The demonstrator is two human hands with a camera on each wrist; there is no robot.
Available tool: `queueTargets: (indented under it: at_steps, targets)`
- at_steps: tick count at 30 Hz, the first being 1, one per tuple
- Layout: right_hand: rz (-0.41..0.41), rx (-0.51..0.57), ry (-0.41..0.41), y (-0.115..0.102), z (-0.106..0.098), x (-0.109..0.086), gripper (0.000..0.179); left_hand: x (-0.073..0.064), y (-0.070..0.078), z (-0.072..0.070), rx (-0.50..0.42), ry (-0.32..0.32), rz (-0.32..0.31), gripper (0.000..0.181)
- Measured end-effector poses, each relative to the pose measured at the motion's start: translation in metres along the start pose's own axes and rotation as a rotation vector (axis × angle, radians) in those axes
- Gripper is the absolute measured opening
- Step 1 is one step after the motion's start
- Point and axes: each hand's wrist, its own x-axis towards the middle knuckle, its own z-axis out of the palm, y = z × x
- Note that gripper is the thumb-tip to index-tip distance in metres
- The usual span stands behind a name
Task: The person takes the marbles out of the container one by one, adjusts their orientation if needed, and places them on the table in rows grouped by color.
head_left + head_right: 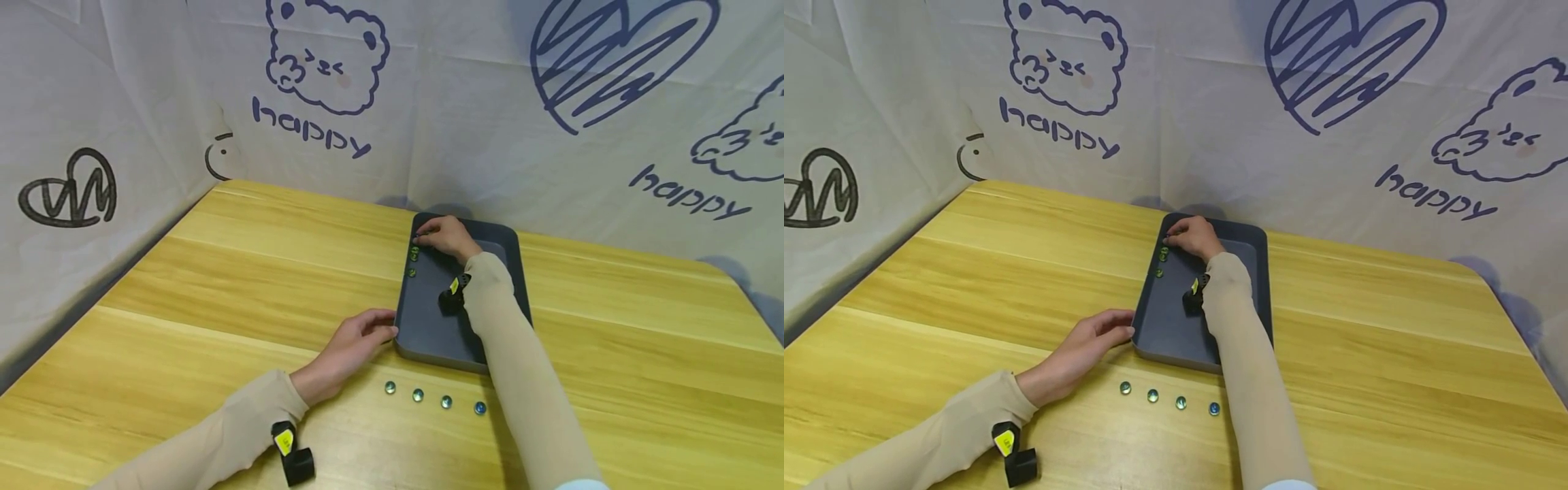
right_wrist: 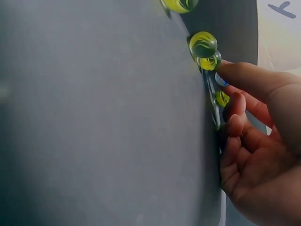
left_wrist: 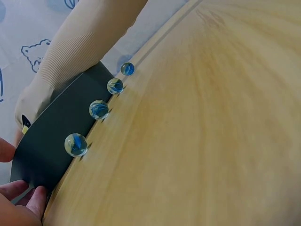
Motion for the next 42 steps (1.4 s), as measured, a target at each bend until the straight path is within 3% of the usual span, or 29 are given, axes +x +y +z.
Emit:
queueTargets:
  at_steps: [9,22,32,42]
  targets:
    - [0.013,0.066,-0.037,0.001,-0.004,-0.001,0.031,0.0,0.0,0.0,0.004,0.001,-0.001,0.04]
    - [0.019,0.203,-0.131,0.001,-0.031,-0.009,0.035,0.0,-0.001,0.002,0.001,0.0,-0.002,0.04]
    - [0.006,0.243,-0.113,-0.014,-0.056,-0.017,0.039,0.001,-0.001,0.003,0.005,0.008,-0.006,0.04]
    - [-0.042,0.297,-0.041,-0.018,-0.074,-0.045,0.039,0.004,-0.004,0.002,-0.01,0.003,0.014,0.039]
